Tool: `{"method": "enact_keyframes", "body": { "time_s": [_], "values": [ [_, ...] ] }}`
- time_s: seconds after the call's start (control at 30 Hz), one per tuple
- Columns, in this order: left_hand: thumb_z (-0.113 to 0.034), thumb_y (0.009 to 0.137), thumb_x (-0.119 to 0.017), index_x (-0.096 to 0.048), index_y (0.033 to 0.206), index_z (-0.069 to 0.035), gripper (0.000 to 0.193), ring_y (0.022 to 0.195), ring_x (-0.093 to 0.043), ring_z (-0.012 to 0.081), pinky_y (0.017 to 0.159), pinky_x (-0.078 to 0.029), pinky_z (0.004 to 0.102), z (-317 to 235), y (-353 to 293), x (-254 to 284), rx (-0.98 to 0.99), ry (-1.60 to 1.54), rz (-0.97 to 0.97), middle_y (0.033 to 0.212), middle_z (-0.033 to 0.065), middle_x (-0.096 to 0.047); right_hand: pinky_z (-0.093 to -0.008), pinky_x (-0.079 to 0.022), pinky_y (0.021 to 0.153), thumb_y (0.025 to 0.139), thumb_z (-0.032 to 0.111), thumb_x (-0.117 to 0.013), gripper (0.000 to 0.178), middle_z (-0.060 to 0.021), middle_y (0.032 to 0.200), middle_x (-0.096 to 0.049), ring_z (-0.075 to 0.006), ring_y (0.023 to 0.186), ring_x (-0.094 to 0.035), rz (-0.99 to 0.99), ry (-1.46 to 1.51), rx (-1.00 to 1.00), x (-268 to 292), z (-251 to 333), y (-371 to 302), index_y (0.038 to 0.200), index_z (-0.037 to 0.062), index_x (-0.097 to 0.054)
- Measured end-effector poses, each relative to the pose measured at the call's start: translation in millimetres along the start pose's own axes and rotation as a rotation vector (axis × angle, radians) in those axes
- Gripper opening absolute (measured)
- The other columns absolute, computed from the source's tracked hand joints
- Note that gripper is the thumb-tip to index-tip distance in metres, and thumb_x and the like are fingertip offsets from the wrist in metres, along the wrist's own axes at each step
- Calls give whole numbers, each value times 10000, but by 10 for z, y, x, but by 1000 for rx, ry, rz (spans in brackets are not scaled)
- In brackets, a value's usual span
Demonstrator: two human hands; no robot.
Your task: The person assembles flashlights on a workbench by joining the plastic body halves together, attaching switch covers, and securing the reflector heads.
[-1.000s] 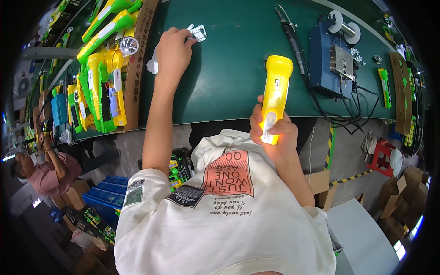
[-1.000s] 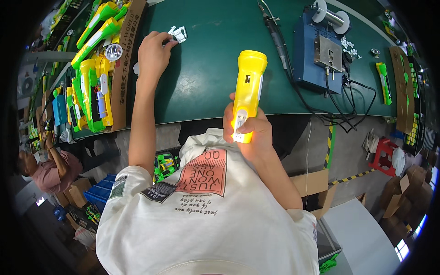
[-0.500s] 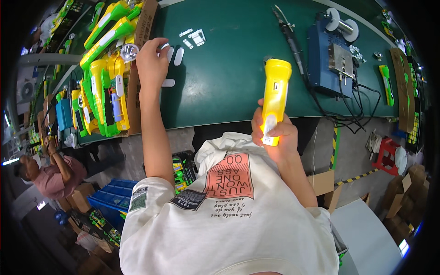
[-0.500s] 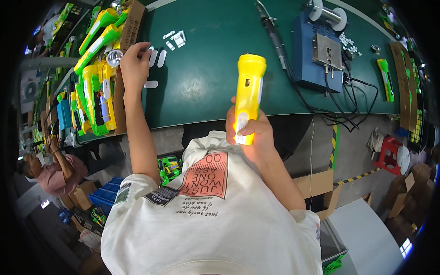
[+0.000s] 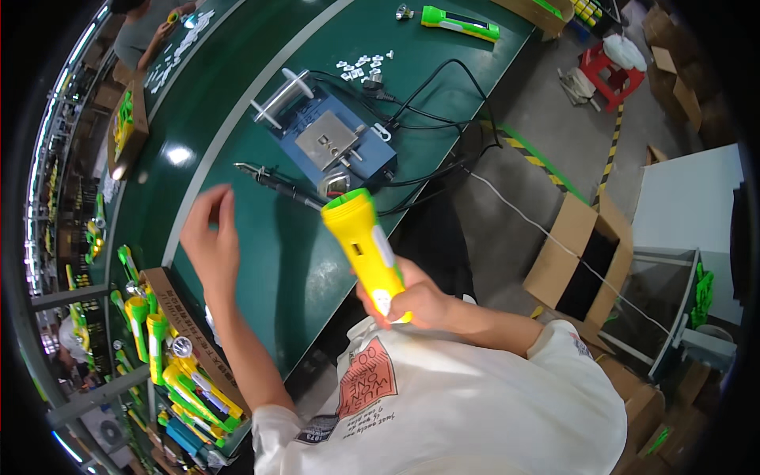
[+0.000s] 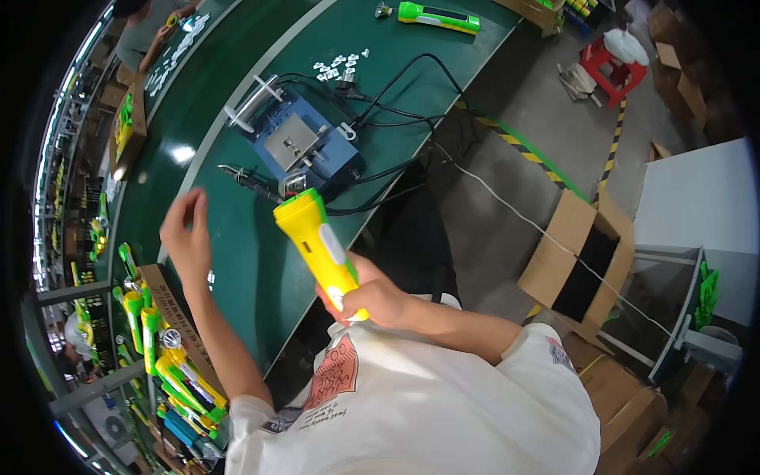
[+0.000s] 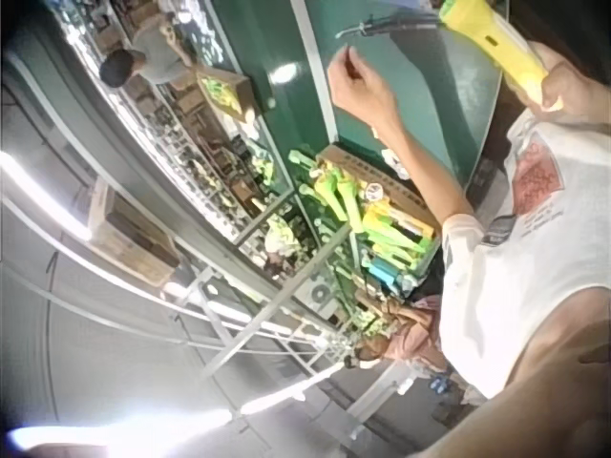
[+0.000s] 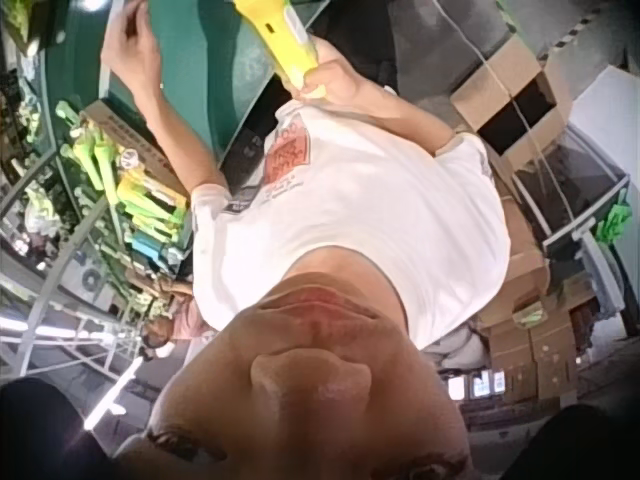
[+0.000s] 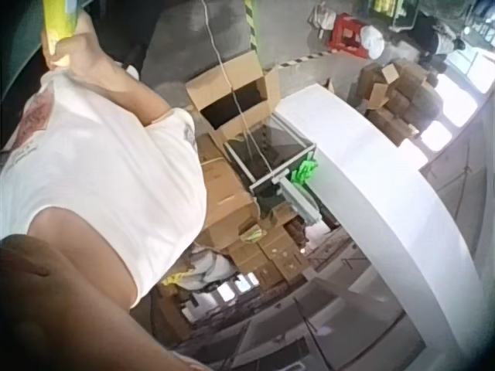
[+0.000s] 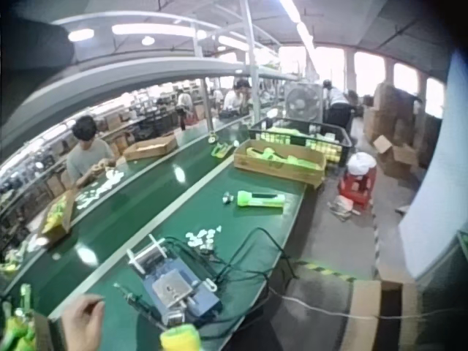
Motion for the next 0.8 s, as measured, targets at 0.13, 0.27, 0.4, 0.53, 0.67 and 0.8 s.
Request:
{"method": "enact_keyframes", "body": {
  "time_s": [0.13, 0.27, 0.4, 0.53, 0.67, 0.8],
  "values": [
    [-81, 864, -625, -632, 938, 12, 119, 686, -608, 173, 636, -475, 271, -778, 1042, -648, -284, -87, 232, 827, 109, -631, -338, -472, 516, 470, -51, -564, 770, -129, 847, -541, -218, 633, -569, -9, -15, 163, 144, 370, -279, 1227, 20, -437],
    [-424, 927, -516, -577, 1112, 24, 488, 972, -623, 380, 823, -489, 424, -869, 2020, -1769, -361, 276, 440, 978, 223, -652, -336, -473, 517, 490, -54, -560, 766, -123, 843, -539, -221, 630, -571, -42, -19, 180, 255, 538, -322, 1242, 18, -437],
    [-688, 856, -427, -431, 1322, 32, 858, 1154, -550, 391, 969, -452, 433, -703, 2155, -2831, 18, 617, 560, 1286, 268, -515, -340, -486, 519, 495, -53, -559, 751, -118, 839, -538, -221, 631, -581, -54, 3, 256, 426, 634, -357, 1234, 1, -440],
    [-784, 764, -448, -393, 1381, -7, 994, 1238, -488, 361, 1002, -415, 463, -531, 2111, -3091, 338, 488, 620, 1352, 228, -467, -340, -506, 528, 509, -43, -573, 737, -114, 835, -536, -221, 637, -589, -71, 17, 317, 536, 632, -397, 1232, 1, -440],
    [-787, 753, -468, -409, 1371, -29, 980, 1241, -482, 320, 962, -427, 461, -775, 1968, -3180, 390, 511, 535, 1343, 190, -463, -334, -509, 528, 517, -40, -579, 737, -111, 832, -534, -217, 639, -593, -106, 60, 306, 653, 634, -397, 1238, 1, -432],
    [-739, 781, -493, -423, 1318, -15, 904, 1224, -428, 313, 860, -449, 490, -966, 1761, -3250, 343, 592, 455, 1288, 180, -441, -331, -511, 525, 515, -41, -573, 733, -109, 828, -535, -210, 631, -588, -120, 40, 301, 686, 638, -394, 1233, 3, -432]
  ]
}}
Point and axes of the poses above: each hand's wrist, its own y-axis towards the middle knuckle, its own x-axis out of the back of the hand, z = x × y, the point moved 1 cm from there along y, towards the middle knuckle
